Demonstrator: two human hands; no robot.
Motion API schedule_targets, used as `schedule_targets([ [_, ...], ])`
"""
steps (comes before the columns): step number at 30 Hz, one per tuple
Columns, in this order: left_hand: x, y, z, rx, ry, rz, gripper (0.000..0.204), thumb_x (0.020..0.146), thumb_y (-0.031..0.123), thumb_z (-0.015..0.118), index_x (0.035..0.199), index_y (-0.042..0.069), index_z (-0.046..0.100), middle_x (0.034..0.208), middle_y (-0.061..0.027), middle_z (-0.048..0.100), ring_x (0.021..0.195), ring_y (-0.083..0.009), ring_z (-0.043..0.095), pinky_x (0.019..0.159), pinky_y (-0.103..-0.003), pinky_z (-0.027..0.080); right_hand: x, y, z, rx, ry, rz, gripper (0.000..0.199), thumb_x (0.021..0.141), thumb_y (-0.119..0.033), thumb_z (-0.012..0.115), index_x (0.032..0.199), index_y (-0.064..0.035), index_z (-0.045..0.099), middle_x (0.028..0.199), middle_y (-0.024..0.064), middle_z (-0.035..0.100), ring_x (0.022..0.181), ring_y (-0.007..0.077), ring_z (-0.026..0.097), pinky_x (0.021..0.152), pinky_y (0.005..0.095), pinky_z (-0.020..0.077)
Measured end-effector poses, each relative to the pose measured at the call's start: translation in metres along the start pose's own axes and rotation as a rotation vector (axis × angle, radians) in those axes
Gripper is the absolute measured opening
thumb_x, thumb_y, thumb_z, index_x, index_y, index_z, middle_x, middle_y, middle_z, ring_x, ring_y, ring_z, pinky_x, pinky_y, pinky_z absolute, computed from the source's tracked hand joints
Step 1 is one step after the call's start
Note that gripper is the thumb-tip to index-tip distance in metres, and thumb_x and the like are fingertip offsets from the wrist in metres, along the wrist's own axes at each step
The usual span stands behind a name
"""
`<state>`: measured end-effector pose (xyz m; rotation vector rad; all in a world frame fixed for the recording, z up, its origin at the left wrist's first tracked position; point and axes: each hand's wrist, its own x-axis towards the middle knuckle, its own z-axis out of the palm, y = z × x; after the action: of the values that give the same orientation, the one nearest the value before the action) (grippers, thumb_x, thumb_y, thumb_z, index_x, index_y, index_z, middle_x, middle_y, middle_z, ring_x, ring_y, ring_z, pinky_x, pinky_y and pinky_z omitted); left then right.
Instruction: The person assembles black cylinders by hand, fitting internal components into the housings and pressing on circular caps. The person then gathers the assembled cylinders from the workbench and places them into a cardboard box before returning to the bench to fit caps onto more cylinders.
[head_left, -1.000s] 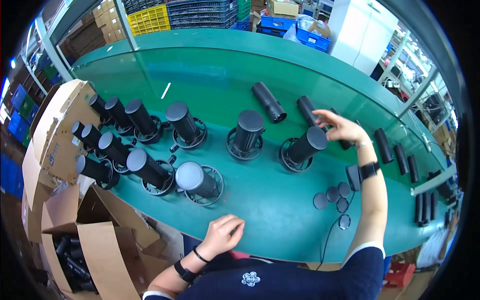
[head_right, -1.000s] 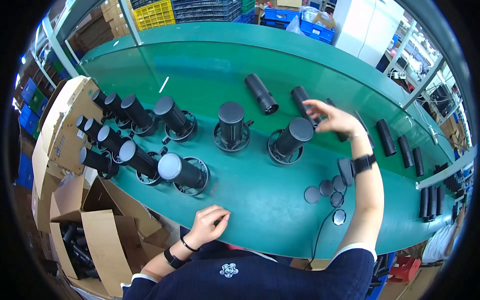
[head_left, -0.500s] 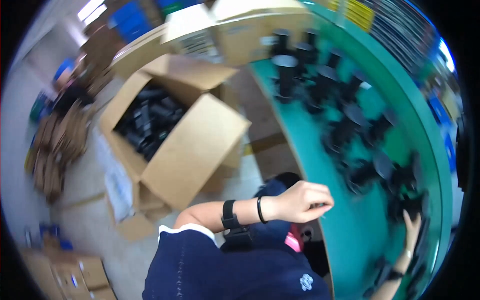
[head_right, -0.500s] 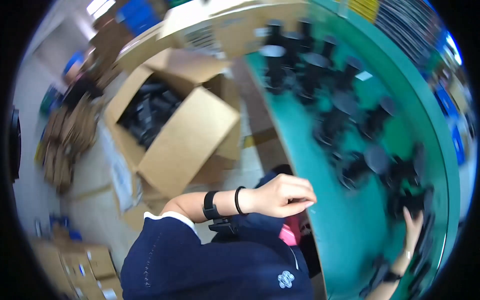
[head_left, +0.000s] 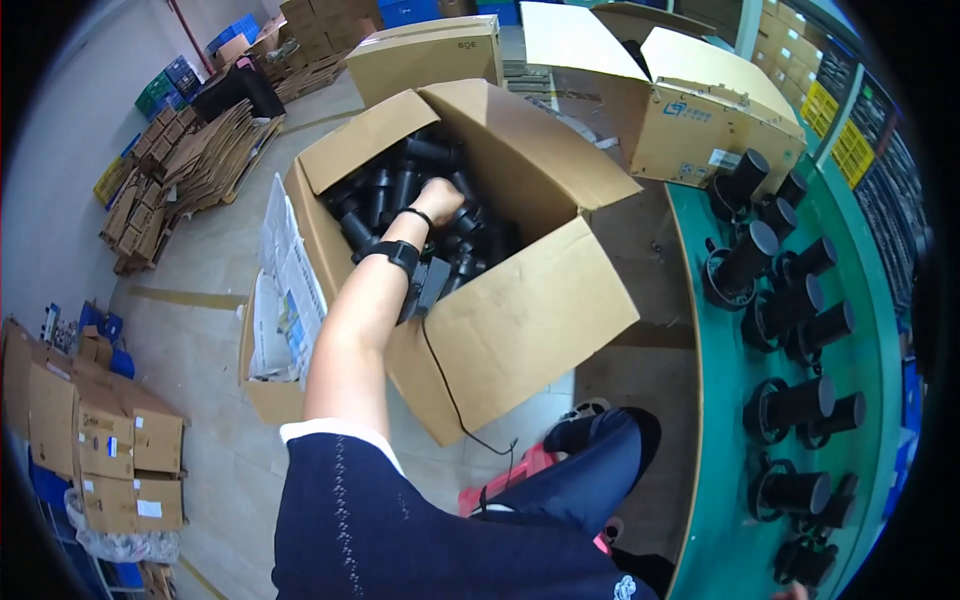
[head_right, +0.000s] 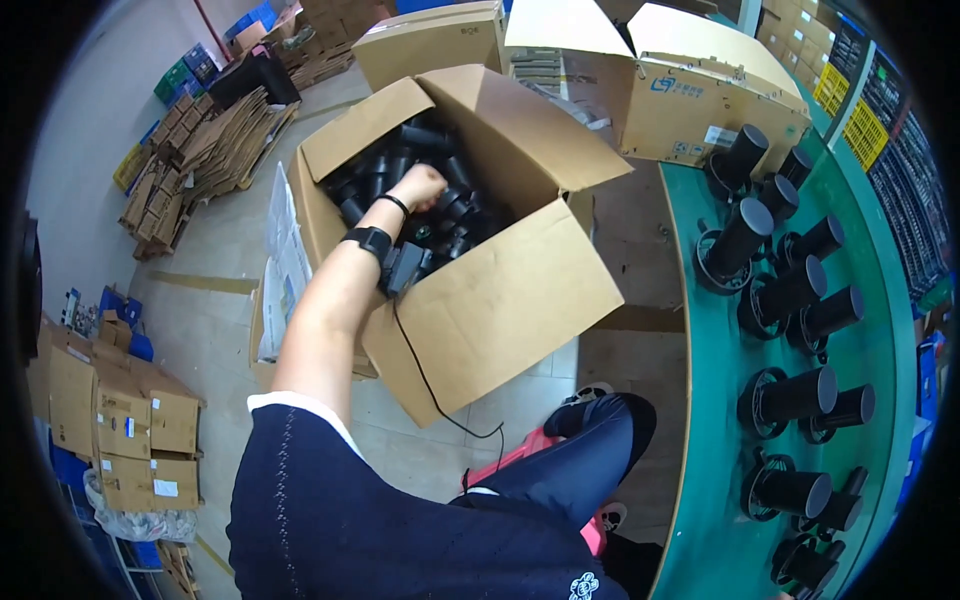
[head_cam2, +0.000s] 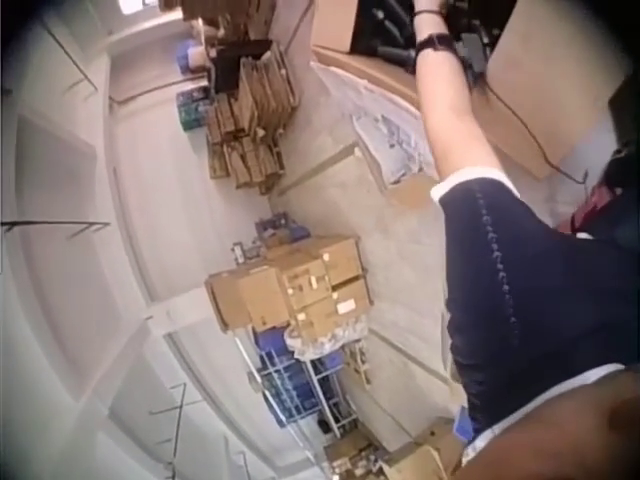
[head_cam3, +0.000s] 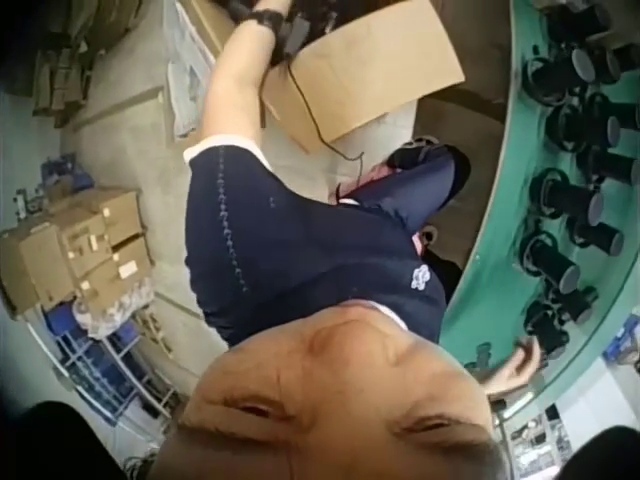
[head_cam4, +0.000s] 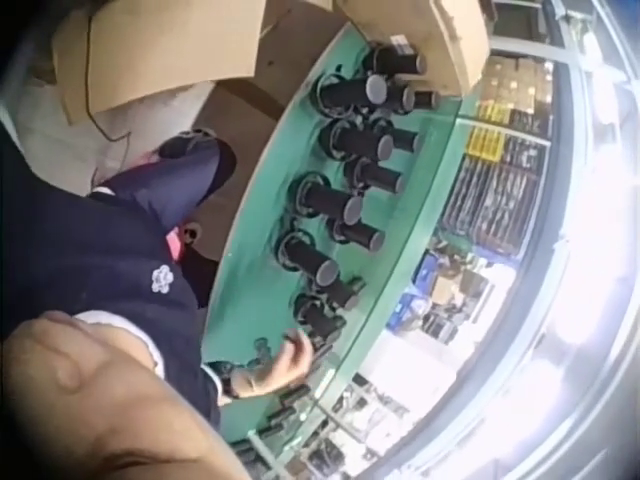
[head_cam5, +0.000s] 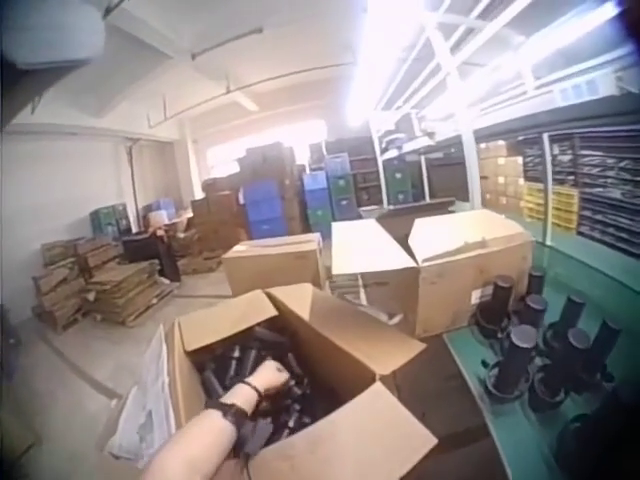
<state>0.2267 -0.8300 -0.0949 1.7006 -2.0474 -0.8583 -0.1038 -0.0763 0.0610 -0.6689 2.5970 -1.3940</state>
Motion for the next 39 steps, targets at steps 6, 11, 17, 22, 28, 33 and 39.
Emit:
schedule_targets([
  [6, 0.052, -0.072, 0.066, 0.533, -0.151, 0.131, 0.045, 0.075, 0.028, 0.070, 0.114, 0.005, 0.065, 0.114, -0.0216, 0.064, 0.109, -0.0349, 0.061, 0.095, -0.040, 0.049, 0.031, -0.061, 0.087, -0.197, -0.841, -0.053, 0.047, 0.082, 0.002, 0.061, 0.129, 0.0012, 0.056, 0.118, 0.0147, 0.062, 0.107, 0.0247, 0.058, 0.093, 0.0335, 0.0442],
  [11, 0.065, -0.066, 0.091, 0.523, -0.110, -0.039, 0.060, 0.079, 0.029, 0.075, 0.129, 0.007, 0.051, 0.120, -0.0204, 0.062, 0.115, -0.0360, 0.057, 0.098, -0.043, 0.047, 0.026, -0.025, 0.094, -0.098, -0.615, 0.143, 0.044, 0.084, 0.004, 0.060, 0.128, -0.0012, 0.057, 0.116, 0.0148, 0.062, 0.103, 0.0218, 0.059, 0.089, 0.0327, 0.0469],
  [17, 0.064, -0.068, 0.075, 0.493, 0.228, 0.243, 0.038, 0.075, 0.022, 0.079, 0.105, 0.007, 0.062, 0.100, -0.0185, 0.065, 0.099, -0.0395, 0.062, 0.090, -0.042, 0.051, 0.036, -0.009, 0.109, -0.065, -0.555, 0.052, 0.051, 0.067, -0.010, 0.072, 0.116, 0.0022, 0.063, 0.097, 0.0154, 0.066, 0.087, 0.0223, 0.065, 0.078, 0.0306, 0.0518],
  [22, -0.024, 0.020, 0.004, -0.844, -0.270, 0.072, 0.014, 0.089, 0.007, 0.066, 0.101, 0.008, 0.059, 0.104, -0.0006, 0.057, 0.095, -0.0138, 0.059, 0.081, -0.034, 0.053, 0.039, -0.008, 0.104, -0.078, -0.579, -0.071, 0.051, 0.070, -0.021, 0.076, 0.115, -0.0007, 0.065, 0.094, 0.0143, 0.068, 0.088, 0.0265, 0.065, 0.076, 0.0327, 0.0505],
  [28, -0.201, 0.152, 0.007, -0.763, -0.520, 0.648, 0.025, 0.081, 0.000, 0.069, 0.103, 0.000, 0.059, 0.133, -0.0037, 0.031, 0.110, -0.0152, 0.054, 0.090, -0.029, 0.046, 0.019, 0.004, 0.094, -0.003, -0.674, -0.129, 0.046, 0.076, -0.016, 0.075, 0.117, -0.0019, 0.063, 0.095, 0.0123, 0.068, 0.087, 0.0241, 0.066, 0.080, 0.0342, 0.0514],
  [33, -0.310, 0.193, 0.076, -0.443, -0.833, 1.096, 0.032, 0.073, 0.020, 0.081, 0.092, 0.004, 0.061, 0.137, -0.0148, 0.032, 0.136, -0.0378, 0.028, 0.111, -0.052, 0.023, 0.005, 0.011, 0.092, 0.080, -0.824, -0.259, 0.041, 0.087, -0.018, 0.067, 0.124, -0.0049, 0.059, 0.098, 0.0127, 0.067, 0.086, 0.0264, 0.065, 0.077, 0.0344, 0.0515],
  [39, -0.425, 0.253, 0.211, -0.307, -1.034, 1.588, 0.033, 0.067, 0.019, 0.083, 0.091, 0.012, 0.061, 0.138, -0.0211, 0.033, 0.137, -0.0533, 0.012, 0.110, -0.062, 0.016, -0.067, 0.057, 0.050, 0.232, -0.526, 0.088, 0.062, 0.077, -0.018, 0.081, 0.127, -0.0016, 0.049, 0.104, 0.0091, 0.065, 0.095, 0.0198, 0.064, 0.084, 0.0324, 0.0512],
])
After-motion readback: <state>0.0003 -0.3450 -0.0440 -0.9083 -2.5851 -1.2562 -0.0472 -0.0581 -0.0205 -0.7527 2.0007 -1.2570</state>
